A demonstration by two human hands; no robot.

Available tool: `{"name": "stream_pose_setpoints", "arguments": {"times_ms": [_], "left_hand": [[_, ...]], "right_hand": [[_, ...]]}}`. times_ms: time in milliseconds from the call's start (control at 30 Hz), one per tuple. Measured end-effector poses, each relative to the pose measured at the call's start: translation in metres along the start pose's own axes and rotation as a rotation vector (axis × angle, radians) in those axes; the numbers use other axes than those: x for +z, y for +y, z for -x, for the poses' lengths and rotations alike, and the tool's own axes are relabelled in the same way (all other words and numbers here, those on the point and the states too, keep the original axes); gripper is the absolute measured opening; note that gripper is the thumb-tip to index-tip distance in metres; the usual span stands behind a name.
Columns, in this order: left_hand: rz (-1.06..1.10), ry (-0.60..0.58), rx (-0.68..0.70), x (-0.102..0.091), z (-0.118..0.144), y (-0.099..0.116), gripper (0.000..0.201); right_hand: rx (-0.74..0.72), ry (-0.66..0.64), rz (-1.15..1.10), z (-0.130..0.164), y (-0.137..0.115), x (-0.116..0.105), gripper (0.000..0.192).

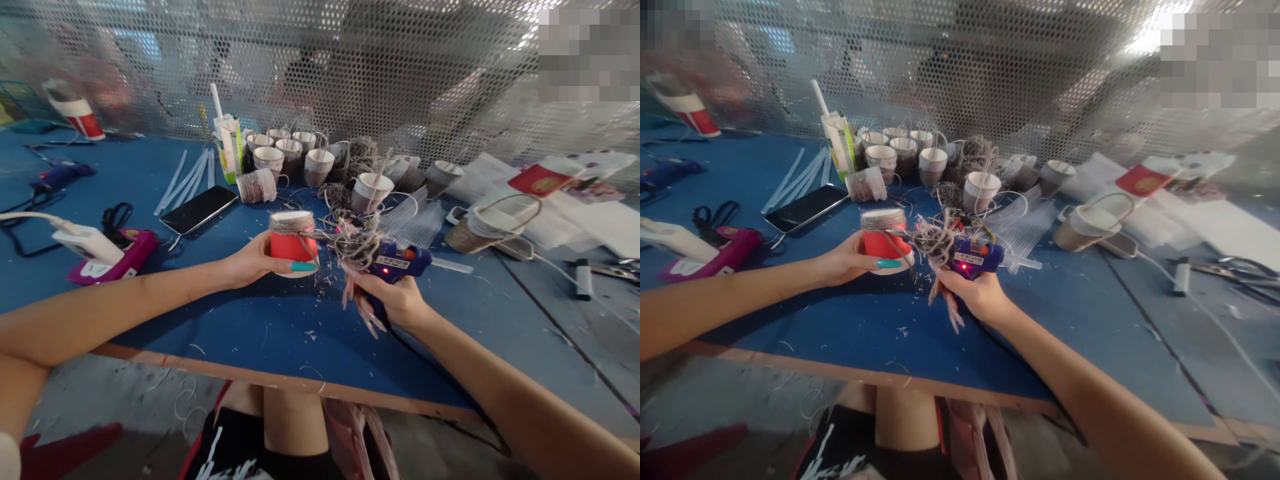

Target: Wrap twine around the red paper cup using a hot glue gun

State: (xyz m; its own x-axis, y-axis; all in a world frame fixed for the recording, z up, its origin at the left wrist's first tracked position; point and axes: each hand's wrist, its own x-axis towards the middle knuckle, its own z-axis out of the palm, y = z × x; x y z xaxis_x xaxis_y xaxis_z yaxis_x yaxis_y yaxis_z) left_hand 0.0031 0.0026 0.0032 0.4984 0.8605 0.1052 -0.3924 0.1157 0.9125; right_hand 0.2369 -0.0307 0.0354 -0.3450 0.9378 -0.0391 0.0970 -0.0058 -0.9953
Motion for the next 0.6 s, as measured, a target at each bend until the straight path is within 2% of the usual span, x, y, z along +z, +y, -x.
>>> {"name": "stream_pose_setpoints", "arguments": {"times_ms": [233,433,600], "left_hand": [[0.004,0.021,-0.009,0.0009,-0.0007,-0.001,0.05],[-0.011,0.016,-0.012,0.0017,-0.001,-0.001,0.047],[0.008,0.044,0.003,0.0022,-0.001,-0.0008,0.053]], "right_hand": [[0.011,-0.041,0.003,-0.005,0.0056,-0.0025,0.051],[0.026,-0.002,0.029,-0.0066,0.0042,-0.0002,0.052],[0.024,0.016,0.041,-0.0047,-0.0014,0.0015,0.052]]}}
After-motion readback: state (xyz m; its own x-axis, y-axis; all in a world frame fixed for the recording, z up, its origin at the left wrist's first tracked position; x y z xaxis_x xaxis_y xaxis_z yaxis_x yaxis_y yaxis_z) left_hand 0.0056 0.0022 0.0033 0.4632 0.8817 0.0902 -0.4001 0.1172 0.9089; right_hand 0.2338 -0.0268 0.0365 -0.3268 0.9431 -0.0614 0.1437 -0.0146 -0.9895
